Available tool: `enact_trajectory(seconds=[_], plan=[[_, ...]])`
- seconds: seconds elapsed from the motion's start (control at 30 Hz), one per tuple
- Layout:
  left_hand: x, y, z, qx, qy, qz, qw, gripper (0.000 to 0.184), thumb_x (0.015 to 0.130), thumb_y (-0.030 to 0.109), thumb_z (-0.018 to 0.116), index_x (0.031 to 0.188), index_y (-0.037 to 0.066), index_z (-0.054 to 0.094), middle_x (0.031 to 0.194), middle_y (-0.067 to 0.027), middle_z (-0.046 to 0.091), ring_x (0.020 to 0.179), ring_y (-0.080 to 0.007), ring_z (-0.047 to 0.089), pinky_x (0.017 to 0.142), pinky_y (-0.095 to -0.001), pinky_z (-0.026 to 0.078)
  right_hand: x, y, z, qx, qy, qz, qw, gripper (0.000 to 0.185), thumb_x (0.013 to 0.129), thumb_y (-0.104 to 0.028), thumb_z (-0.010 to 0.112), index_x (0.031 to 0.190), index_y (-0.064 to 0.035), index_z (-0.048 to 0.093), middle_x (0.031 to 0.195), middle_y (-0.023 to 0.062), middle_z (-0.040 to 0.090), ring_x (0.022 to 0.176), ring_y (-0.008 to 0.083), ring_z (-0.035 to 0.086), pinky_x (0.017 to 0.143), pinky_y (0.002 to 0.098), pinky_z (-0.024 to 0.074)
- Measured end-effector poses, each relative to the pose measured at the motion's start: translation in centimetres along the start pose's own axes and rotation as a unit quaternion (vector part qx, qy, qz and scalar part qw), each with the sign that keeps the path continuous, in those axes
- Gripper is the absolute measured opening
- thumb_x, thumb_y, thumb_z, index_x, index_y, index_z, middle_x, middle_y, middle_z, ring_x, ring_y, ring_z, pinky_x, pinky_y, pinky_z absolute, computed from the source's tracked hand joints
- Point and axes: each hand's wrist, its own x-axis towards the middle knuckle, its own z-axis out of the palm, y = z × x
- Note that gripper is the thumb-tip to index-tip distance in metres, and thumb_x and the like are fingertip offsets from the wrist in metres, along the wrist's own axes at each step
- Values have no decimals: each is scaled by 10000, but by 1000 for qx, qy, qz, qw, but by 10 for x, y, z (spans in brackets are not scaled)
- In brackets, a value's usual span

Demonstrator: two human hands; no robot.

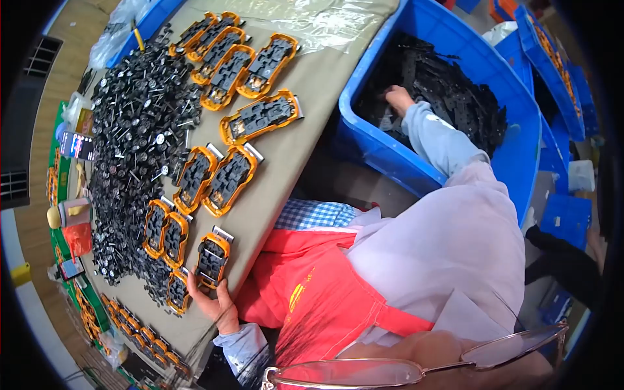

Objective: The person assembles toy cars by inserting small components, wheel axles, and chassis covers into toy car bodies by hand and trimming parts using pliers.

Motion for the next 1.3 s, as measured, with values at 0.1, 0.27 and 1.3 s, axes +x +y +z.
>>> enact_trajectory(seconds=[0.1,0.27,1.3], plan=[[4,1,-4,-2,-11,32,999,780,759,-18,712,1452,37,358,1363,-104,512,1185,-218,483,887,-295,387,-36,-31,-45,221,22,44,974,238,785,-178,733,976,-74,639,771,44,551,616,172,498,516,341,391],[13,-14,-6,-21,-41,43,998,764,766,-35,683,1453,19,353,1394,-146,465,1256,-255,463,1010,-339,374,-104,-106,-119,399,-10,-121,909,475,858,-72,668,1300,-75,494,987,35,595,812,129,578,655,281,465],[-30,71,0,-552,20,-143,821,361,962,84,586,1301,19,477,1191,-120,573,946,-156,618,737,-280,557,-371,-310,61,-46,-398,-741,539,377,671,-143,805,952,-35,578,1161,167,613,981,354,594,860,443,481]])
